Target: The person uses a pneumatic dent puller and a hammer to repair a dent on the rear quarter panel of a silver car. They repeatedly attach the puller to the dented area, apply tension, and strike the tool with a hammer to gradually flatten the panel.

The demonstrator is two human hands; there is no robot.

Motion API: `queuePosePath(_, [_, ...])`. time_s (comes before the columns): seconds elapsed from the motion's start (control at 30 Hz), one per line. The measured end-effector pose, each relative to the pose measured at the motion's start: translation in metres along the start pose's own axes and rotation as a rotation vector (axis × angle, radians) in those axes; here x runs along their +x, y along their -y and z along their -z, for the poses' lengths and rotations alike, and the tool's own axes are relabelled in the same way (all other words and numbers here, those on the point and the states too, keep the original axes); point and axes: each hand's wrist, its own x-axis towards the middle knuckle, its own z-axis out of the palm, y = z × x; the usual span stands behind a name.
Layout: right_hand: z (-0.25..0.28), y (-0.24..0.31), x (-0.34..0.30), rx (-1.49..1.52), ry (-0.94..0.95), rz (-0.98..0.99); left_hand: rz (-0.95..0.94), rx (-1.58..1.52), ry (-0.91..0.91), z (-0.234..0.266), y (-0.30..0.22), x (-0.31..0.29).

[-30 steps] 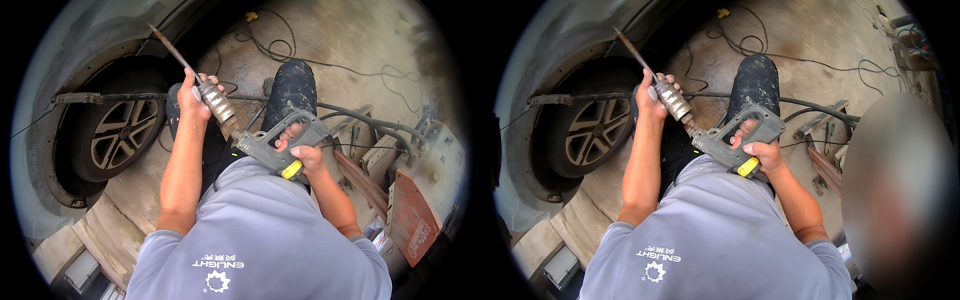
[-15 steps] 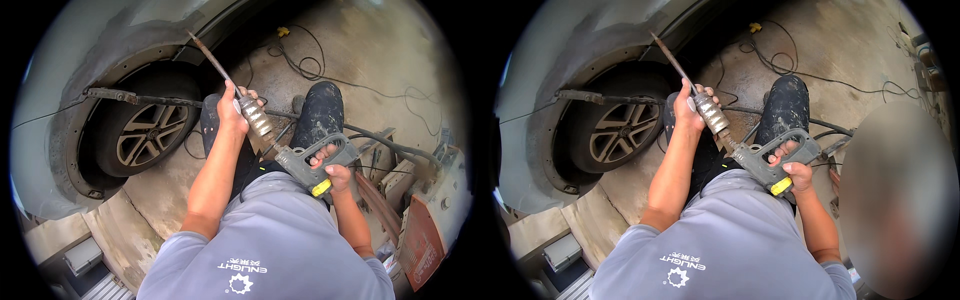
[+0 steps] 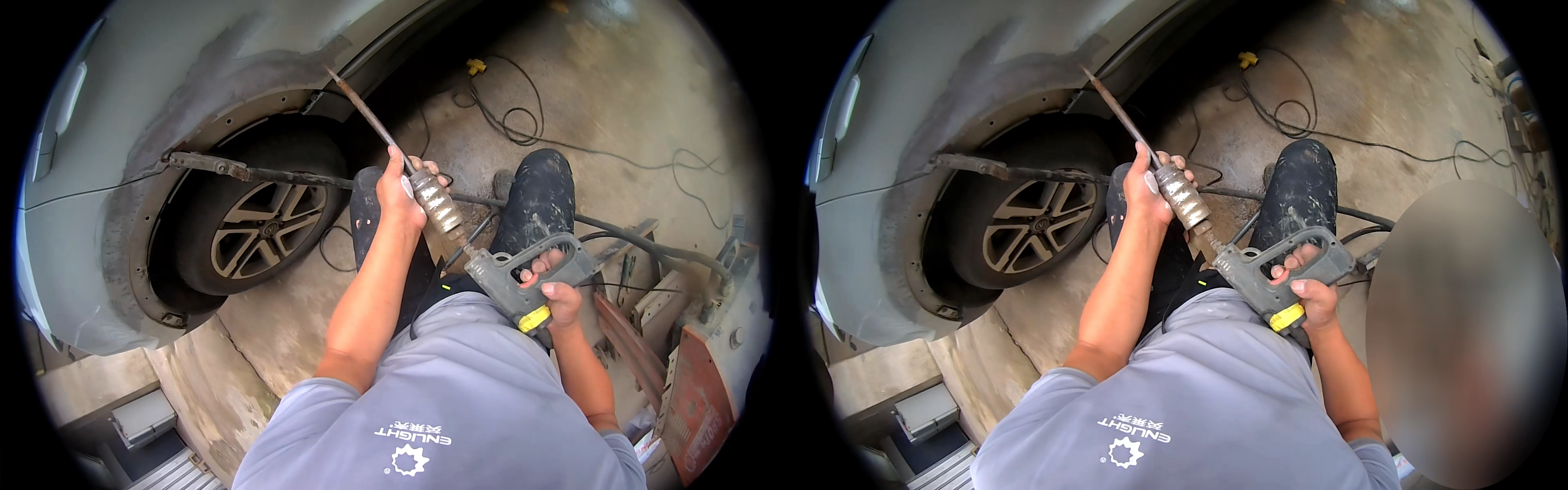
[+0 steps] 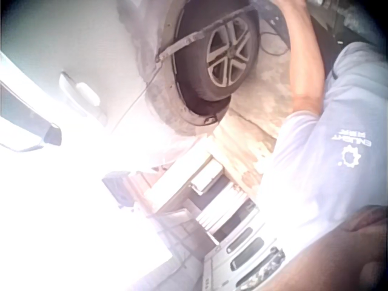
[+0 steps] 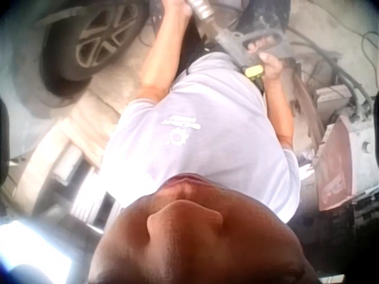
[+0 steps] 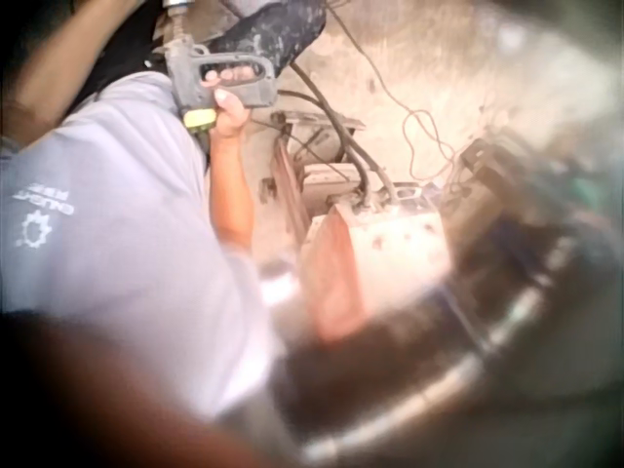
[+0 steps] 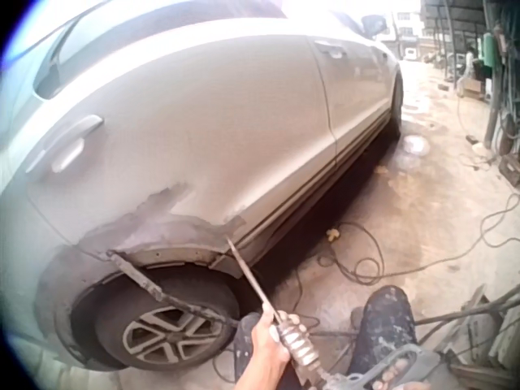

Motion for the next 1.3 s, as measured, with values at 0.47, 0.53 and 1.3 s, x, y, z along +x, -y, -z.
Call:
queuePosePath(0.47, [0.012,-0.003,0.006,0.038,0.087,-0.015,-0.035,0.139,-0.069,-0.007,-0.002,0.001])
queuePosePath(0.53, [0.012,0.000,0.005,0.060,0.062,-0.013,-0.104,0.073,-0.025,-0.005,0.000,-0.011])
queuePosePath(1.3, [0.024,-0.002,0.020,0.074,0.070,-0.048,-0.070,0.213,-0.165,0.006,-0.017,-0.019])
